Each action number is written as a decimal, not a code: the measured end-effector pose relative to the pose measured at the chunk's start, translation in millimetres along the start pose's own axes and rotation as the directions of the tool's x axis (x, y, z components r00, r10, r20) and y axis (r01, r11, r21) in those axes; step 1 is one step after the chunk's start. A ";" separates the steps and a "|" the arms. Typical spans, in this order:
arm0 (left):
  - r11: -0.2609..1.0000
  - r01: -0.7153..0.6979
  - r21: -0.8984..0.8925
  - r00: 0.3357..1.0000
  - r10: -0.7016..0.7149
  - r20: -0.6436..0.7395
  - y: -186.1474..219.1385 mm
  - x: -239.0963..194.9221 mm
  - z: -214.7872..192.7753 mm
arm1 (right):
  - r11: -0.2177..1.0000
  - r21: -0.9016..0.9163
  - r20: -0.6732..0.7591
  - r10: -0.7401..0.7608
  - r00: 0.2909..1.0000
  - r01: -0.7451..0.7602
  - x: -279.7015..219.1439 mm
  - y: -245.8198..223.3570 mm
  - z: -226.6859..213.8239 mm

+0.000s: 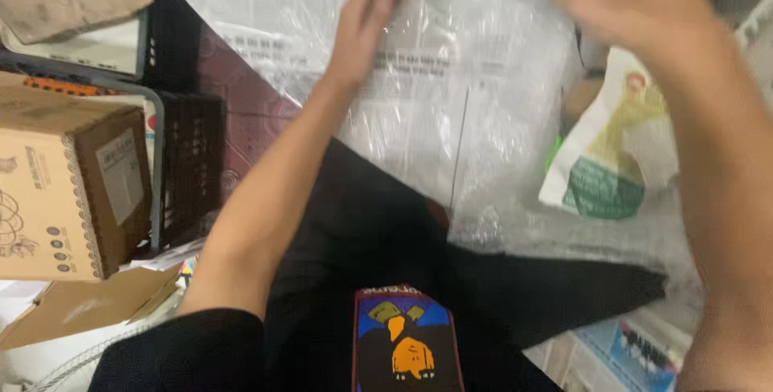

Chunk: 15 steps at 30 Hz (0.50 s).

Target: The person wraps small ceramic dishes and a cup in newspaper and bubble wrap. They fold the paper around each item, tuck the edges, and place the wrapped items on a pile.

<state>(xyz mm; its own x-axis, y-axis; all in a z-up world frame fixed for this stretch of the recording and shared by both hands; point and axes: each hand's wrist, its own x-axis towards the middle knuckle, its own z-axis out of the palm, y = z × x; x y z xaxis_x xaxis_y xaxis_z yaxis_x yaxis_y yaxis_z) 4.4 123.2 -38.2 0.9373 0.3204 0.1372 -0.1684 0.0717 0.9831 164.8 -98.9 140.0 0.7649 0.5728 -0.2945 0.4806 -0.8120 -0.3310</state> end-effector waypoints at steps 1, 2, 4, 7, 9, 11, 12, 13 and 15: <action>0.998 0.009 -0.063 1.000 -0.009 0.003 1.6 2.6 0.7 | 0.984 0.031 -0.004 -0.173 0.985 0.173 -14.6 0.9 6.6; 1.000 0.004 -0.016 0.999 -0.003 0.037 4.5 1.0 2.7 | 0.937 0.075 -0.022 -0.339 0.940 0.340 -27.4 1.3 14.4; 0.995 -0.026 0.093 0.995 0.017 0.097 14.7 3.1 0.8 | 0.814 0.155 -0.065 -0.558 0.828 0.560 -37.3 0.7 28.1; 0.976 -0.147 0.163 0.932 0.082 0.353 32.9 -9.4 9.9 | 0.771 0.219 -0.049 -0.603 0.796 0.598 -48.9 1.1 42.2; 0.964 -0.088 0.249 0.923 -0.015 0.385 42.1 -22.7 23.2 | 0.774 0.203 -0.044 -0.605 0.795 0.600 -53.4 0.0 47.7; 0.963 -0.052 0.265 0.929 -0.050 0.366 47.7 -34.4 32.6 | 0.778 0.121 -0.006 -0.620 0.785 0.616 -58.5 -3.1 48.4; 0.970 -0.043 0.239 0.942 -0.040 0.332 48.7 -39.4 36.1 | 0.777 0.078 0.012 -0.627 0.779 0.624 -61.2 -5.4 47.1; 0.977 -0.034 0.209 0.952 -0.032 0.304 48.1 -41.1 38.7 | 0.779 0.073 -0.016 -0.623 0.782 0.622 -68.2 -5.9 43.6; 0.980 -0.089 0.177 0.961 0.038 0.273 42.8 -44.1 41.0 | 0.787 0.069 -0.061 -0.610 0.790 0.613 -94.1 -2.0 35.2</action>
<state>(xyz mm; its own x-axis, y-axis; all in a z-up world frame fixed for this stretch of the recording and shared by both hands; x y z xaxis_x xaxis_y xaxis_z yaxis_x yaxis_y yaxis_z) -31.7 73.4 2.8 0.9779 0.0527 0.2021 -0.1944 -0.1249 0.9730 76.7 -147.3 136.9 0.3373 0.9411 0.0244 0.8177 -0.2800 -0.5030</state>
